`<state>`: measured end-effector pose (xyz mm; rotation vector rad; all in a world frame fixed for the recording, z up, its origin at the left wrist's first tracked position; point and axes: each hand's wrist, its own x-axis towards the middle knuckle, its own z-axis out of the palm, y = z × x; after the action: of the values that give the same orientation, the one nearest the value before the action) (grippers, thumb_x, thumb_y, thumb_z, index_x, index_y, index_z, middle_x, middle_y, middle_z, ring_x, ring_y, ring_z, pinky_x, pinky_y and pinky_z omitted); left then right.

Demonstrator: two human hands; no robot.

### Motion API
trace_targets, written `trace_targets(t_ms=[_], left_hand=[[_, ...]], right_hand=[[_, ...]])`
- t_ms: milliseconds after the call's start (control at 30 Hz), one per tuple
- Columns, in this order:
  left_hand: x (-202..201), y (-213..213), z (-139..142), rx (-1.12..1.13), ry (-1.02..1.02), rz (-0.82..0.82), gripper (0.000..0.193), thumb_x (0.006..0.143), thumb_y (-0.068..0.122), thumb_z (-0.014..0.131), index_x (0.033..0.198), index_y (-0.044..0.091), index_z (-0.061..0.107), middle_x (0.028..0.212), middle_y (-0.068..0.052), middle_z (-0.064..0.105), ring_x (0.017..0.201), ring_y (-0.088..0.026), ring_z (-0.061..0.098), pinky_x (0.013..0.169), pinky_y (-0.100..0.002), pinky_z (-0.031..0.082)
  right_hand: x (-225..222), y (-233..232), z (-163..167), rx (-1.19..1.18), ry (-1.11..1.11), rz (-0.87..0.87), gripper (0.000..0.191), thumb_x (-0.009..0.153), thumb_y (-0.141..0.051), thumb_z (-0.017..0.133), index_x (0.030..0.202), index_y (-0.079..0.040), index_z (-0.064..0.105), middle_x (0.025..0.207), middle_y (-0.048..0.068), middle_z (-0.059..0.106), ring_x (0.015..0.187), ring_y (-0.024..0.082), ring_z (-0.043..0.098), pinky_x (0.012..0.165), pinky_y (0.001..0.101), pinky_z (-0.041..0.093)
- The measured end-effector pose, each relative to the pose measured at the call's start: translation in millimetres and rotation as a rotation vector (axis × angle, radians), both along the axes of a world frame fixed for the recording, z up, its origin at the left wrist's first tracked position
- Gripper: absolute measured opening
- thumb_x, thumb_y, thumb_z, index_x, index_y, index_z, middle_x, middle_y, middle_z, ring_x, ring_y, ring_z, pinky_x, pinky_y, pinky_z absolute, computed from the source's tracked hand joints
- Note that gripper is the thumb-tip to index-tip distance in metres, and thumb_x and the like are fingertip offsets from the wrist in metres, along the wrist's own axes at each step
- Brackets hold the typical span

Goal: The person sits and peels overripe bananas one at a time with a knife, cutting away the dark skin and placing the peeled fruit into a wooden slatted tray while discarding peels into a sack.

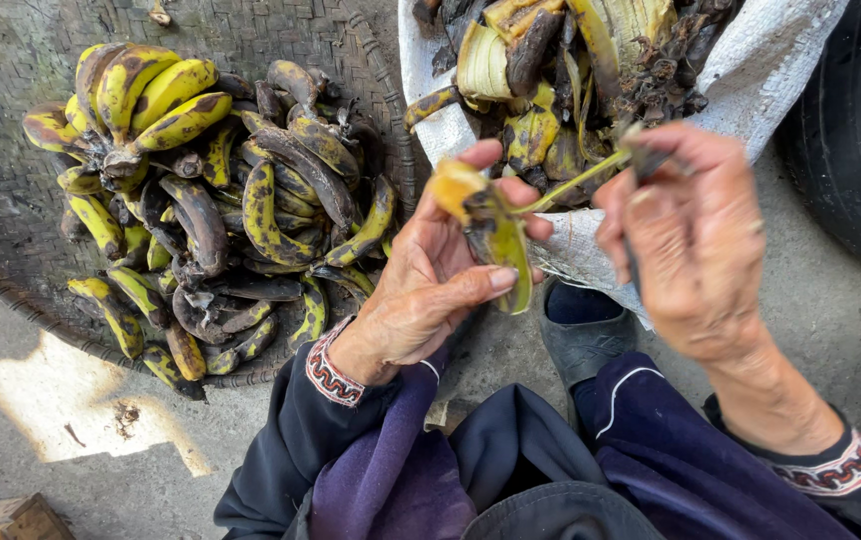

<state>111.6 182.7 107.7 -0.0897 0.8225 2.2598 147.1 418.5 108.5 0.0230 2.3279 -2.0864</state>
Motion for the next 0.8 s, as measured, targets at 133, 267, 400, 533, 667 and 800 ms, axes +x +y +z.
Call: trace_targets(t_ms=[133, 267, 400, 533, 667, 800], left_hand=[[-1, -1, 4, -0.015, 0.066, -0.083, 0.085, 0.095, -0.008, 0.065, 0.167, 0.010, 0.023, 0.155, -0.009, 0.044, 0.136, -0.029, 0.056, 0.114, -0.044, 0.053], [0, 3, 3, -0.032, 0.029, 0.010, 0.083, 0.099, -0.001, 0.066, 0.167, 0.010, 0.021, 0.156, -0.006, 0.040, 0.140, -0.024, 0.052, 0.116, -0.044, 0.049], [5, 13, -2, -0.070, 0.056, 0.097, 0.078, 0.101, 0.002, 0.066, 0.166, 0.004, 0.024, 0.161, -0.009, 0.040, 0.148, -0.022, 0.044, 0.125, -0.041, 0.041], [10, 22, -8, -0.139, 0.127, 0.150, 0.073, 0.102, 0.002, 0.067, 0.166, -0.002, 0.030, 0.164, -0.010, 0.040, 0.156, -0.021, 0.037, 0.131, -0.037, 0.034], [10, 22, -12, -0.125, 0.103, 0.158, 0.075, 0.101, 0.002, 0.068, 0.165, 0.001, 0.028, 0.165, -0.010, 0.039, 0.155, -0.020, 0.038, 0.129, -0.037, 0.034], [7, 15, -15, -0.021, -0.012, 0.090, 0.082, 0.096, 0.002, 0.071, 0.165, 0.009, 0.026, 0.161, -0.010, 0.042, 0.148, -0.020, 0.042, 0.125, -0.037, 0.035]], right_hand=[[-19, 24, 8, -0.101, 0.026, -0.164, 0.040, 0.124, -0.034, 0.053, 0.143, -0.004, 0.035, 0.085, 0.008, 0.054, 0.059, 0.014, 0.055, 0.058, 0.0282, 0.046], [-28, 28, 14, 0.048, 0.045, -0.097, 0.052, 0.118, -0.043, 0.053, 0.150, -0.007, 0.035, 0.086, 0.003, 0.056, 0.061, 0.012, 0.061, 0.052, 0.0259, 0.047], [-24, 3, 4, 0.334, 0.040, 0.153, 0.036, 0.109, -0.033, 0.062, 0.130, -0.003, 0.062, 0.087, 0.000, 0.068, 0.067, 0.006, 0.065, 0.059, 0.0228, 0.050], [-16, -12, -2, 0.069, -0.232, 0.102, 0.035, 0.097, -0.024, 0.072, 0.124, -0.003, 0.067, 0.071, -0.004, 0.064, 0.060, 0.001, 0.054, 0.051, 0.0195, 0.043], [-13, -14, -3, 0.069, -0.218, 0.051, 0.026, 0.098, -0.019, 0.072, 0.117, -0.003, 0.068, 0.071, -0.005, 0.063, 0.060, 0.001, 0.053, 0.053, 0.0209, 0.044], [-12, -17, -6, 0.231, -0.097, 0.023, 0.022, 0.099, -0.017, 0.074, 0.114, -0.002, 0.067, 0.076, -0.004, 0.067, 0.066, 0.001, 0.057, 0.059, 0.0217, 0.047]])
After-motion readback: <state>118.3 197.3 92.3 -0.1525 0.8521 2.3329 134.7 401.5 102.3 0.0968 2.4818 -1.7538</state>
